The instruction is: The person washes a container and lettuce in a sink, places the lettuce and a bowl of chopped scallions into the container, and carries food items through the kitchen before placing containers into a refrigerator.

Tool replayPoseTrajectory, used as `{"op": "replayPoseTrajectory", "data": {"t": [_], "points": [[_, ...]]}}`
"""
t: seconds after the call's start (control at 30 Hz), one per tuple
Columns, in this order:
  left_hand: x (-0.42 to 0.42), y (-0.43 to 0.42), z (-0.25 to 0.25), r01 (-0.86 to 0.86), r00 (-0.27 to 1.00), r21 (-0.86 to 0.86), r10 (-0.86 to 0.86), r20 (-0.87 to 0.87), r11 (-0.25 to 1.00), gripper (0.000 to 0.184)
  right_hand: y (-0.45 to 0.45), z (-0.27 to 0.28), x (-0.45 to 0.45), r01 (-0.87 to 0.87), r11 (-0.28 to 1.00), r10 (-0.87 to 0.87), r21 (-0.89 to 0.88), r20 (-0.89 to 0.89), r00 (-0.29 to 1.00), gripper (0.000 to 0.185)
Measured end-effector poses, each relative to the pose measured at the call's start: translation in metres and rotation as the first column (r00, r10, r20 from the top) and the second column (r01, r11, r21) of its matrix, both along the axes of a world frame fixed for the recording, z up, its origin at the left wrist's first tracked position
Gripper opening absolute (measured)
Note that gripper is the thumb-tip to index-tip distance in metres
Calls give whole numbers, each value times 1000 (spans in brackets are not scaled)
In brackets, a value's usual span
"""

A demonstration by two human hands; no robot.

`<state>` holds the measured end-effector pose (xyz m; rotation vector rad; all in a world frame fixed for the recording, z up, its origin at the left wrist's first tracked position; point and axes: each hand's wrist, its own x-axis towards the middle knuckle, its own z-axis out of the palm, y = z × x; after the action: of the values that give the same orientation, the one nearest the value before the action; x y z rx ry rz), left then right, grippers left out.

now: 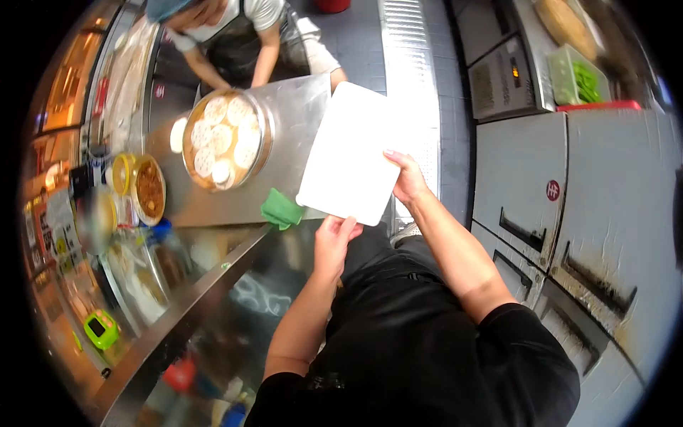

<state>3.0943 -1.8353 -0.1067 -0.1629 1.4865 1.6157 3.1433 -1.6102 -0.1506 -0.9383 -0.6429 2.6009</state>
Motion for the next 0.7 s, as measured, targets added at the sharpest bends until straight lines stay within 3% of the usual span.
{"op": "replayPoseTrajectory", "data": {"t": [0.07, 0.13, 0.2, 0.3, 0.37, 0.43, 0.5, 0.57, 0.67, 0.7], "points": [[-4, -10, 7, -31, 989, 45, 24, 144, 999, 35, 21, 22, 25, 42, 999, -41, 9, -12, 999, 49], [-18, -18, -6, -86, 996, 21, 86, 2, 996, 37, 44, 48, 50, 63, 997, -65, 37, 54, 996, 53], [-32, 19, 14, -71, 986, 18, 73, -147, 997, 36, 66, 64, 83, 46, 998, -51, 45, 110, 993, 55], [-51, 96, 27, 168, 962, 57, -151, -229, 984, 64, 93, 105, 127, -40, 997, 29, 63, 164, 986, 64], [-53, 159, 54, 367, 928, 120, -355, -114, 922, 79, 105, 125, 156, -70, 997, 61, 33, 220, 974, 68], [-47, 210, 64, 577, 807, 254, -590, -32, 776, 79, 114, 139, 186, -92, 996, 88, 1, 287, 954, 71], [-31, 248, 68, 703, 643, 367, -765, 39, 610, 76, 121, 144, 216, -133, 991, 131, -6, 237, 963, 73], [-10, 271, 63, 777, 480, 418, -872, 92, 471, 75, 123, 145, 247, -183, 983, 176, 11, 219, 960, 73], [31, 285, 67, 894, 233, 397, -972, -18, 207, 78, 120, 147, 286, -245, 969, 227, 37, 269, 936, 72], [45, 286, 64, 915, 175, 367, -984, 17, 169, 91, 117, 151, 297, -253, 967, 234, 23, 300, 925, 72]]}}
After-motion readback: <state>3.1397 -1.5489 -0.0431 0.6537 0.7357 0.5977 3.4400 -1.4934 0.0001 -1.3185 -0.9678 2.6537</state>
